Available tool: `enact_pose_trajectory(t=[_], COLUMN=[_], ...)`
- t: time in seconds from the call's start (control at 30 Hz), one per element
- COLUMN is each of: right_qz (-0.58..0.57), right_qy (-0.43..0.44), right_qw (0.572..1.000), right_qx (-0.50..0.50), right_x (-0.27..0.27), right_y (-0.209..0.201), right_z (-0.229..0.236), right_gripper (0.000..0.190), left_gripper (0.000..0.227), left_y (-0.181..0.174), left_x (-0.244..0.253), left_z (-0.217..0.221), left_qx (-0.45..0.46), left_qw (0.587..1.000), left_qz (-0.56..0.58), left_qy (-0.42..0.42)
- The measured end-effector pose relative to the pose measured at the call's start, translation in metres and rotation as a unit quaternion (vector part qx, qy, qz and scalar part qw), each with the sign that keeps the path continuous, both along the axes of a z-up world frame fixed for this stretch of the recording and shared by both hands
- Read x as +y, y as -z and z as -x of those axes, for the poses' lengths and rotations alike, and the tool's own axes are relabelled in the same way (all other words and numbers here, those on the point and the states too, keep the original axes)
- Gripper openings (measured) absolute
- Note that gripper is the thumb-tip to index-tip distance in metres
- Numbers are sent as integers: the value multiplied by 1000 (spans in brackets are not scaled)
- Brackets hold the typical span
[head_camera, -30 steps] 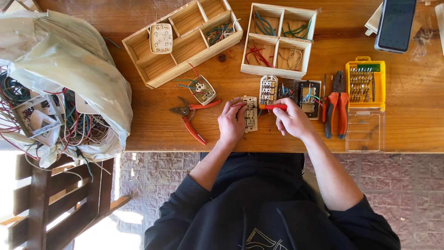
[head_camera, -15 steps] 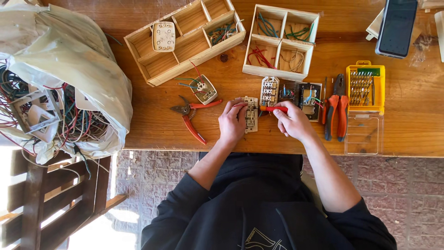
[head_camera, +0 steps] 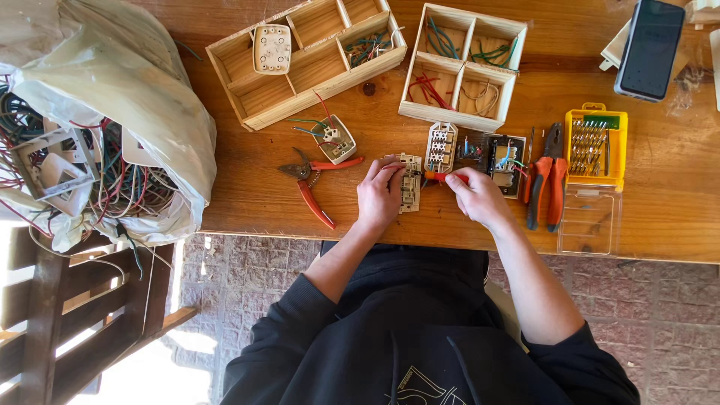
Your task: The person assembles electrical components on a wooden workbench. They insert wires into terminal blocks, secure them with a screwdriver, and use wire cutters to trim excess wire. The person handles multiple small electrical boxes and wires throughout the process.
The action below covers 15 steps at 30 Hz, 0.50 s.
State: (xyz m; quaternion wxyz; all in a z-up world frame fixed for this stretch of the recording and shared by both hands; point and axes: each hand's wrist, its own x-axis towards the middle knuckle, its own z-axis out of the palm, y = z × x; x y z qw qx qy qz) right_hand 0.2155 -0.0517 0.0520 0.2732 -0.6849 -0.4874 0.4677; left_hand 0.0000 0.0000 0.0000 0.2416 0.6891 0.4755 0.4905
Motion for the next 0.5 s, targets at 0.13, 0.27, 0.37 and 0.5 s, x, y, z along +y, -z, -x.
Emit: enact_pose_trajectory(t=[0.13,0.27,0.37,0.5], right_qz=[-7,15,36,56], right_qy=[3,34,50,44], right_qw=[1000,997,993,990], right_qx=[14,72,103,121], right_x=[1,-3,-2,-1], right_y=[8,24,12,1], right_z=[-1,-4,0,4], right_gripper=[33,43,51,56], left_gripper=[5,5,5,7], left_y=[1,1,0,-3], left_x=[1,-1,0,0], left_z=[0,0,1,1], left_qx=[-7,-6,-6,-5], left_qw=[1000,1000,1000,1000], left_qz=[2,3,2,7], left_qy=[1,3,4,7])
